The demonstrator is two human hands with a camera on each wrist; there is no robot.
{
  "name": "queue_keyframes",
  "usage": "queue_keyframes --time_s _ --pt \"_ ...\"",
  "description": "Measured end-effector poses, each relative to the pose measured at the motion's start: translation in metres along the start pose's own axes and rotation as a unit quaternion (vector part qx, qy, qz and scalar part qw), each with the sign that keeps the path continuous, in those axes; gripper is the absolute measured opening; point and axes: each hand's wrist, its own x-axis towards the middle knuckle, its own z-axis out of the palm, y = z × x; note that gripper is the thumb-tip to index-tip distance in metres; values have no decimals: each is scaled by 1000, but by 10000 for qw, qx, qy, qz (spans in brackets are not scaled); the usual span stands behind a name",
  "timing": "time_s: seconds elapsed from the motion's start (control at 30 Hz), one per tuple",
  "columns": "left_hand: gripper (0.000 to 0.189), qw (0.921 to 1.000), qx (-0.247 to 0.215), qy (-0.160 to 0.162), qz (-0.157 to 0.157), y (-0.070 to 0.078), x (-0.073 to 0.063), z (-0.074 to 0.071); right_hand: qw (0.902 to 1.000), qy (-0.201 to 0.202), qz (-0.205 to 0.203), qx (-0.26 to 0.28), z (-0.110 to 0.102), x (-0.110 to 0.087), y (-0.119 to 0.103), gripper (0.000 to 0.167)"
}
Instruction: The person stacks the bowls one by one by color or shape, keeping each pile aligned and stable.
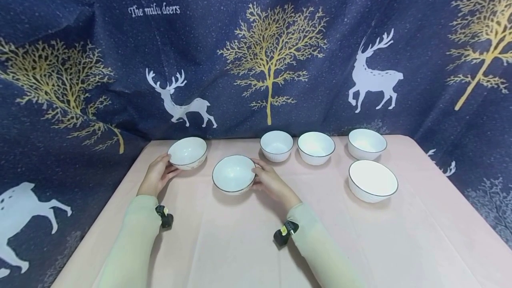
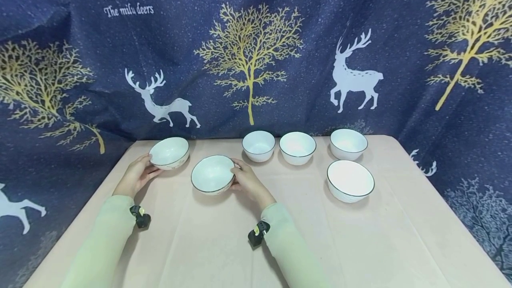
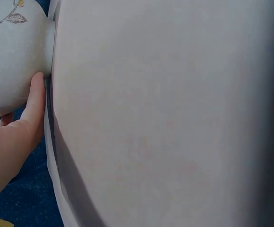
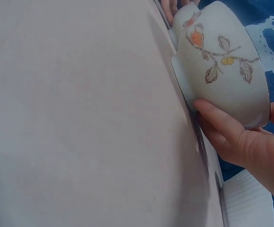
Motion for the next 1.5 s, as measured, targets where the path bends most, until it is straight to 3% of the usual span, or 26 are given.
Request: queue_keyframes --time_s 0.47,1.03,1.5 --pt "55 9999 92 -34 41 -1 -2 0 9998 -112 -10 -138 -2 -1 -1 53" --pt "55 9999 91 -29 61 -1 -4 1 9981 -535 -170 -266 -2 -9 -2 51" --pt "55 9999 68 -130 22 0 -3 -2 9977 -612 18 -291 4 -13 2 51"
